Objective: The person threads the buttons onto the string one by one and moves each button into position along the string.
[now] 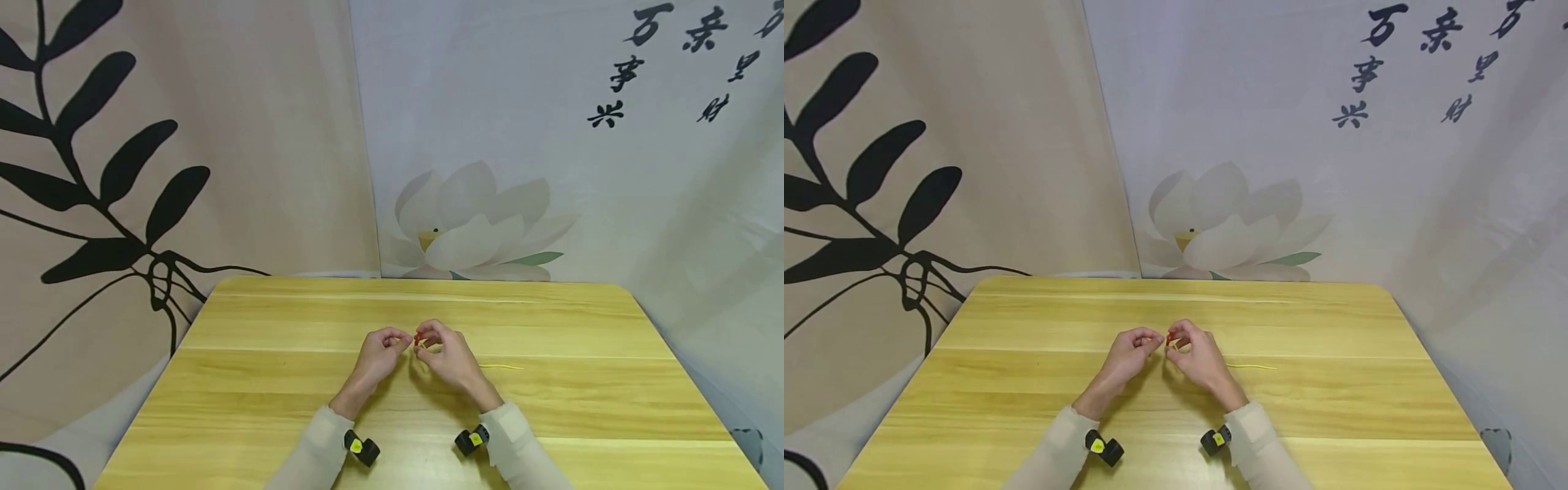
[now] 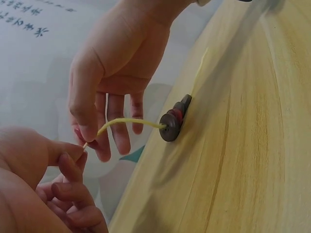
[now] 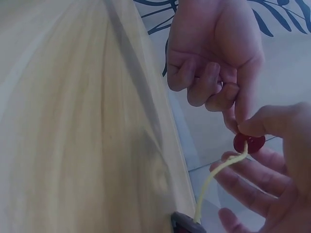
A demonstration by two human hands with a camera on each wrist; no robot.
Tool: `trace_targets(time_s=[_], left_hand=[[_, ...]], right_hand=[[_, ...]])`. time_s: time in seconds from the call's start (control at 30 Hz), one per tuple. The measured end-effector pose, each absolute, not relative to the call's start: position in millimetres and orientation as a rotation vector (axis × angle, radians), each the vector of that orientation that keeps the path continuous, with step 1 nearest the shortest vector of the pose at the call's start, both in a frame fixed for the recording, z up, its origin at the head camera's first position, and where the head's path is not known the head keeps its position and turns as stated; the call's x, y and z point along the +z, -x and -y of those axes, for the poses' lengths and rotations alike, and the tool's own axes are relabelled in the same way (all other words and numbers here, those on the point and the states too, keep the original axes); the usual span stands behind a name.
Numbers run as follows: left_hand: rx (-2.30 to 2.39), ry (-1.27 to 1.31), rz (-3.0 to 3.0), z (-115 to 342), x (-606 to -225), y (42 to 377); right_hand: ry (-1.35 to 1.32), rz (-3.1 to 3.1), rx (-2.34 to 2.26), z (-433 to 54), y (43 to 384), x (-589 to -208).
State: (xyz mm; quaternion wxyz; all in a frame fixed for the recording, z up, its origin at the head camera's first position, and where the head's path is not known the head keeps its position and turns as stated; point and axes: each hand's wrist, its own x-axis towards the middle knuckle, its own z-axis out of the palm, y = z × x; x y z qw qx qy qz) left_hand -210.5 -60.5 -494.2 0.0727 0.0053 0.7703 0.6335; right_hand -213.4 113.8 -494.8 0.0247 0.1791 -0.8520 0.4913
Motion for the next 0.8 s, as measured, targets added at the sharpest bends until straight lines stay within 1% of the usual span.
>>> trace_targets(time_s=[0.8], left_hand=[[1.899,0.023,-2.32,61.7,-489.5,212.4]], right_hand=[[-0.558,2.623,1.575,-119.8,214.5,-494.0]])
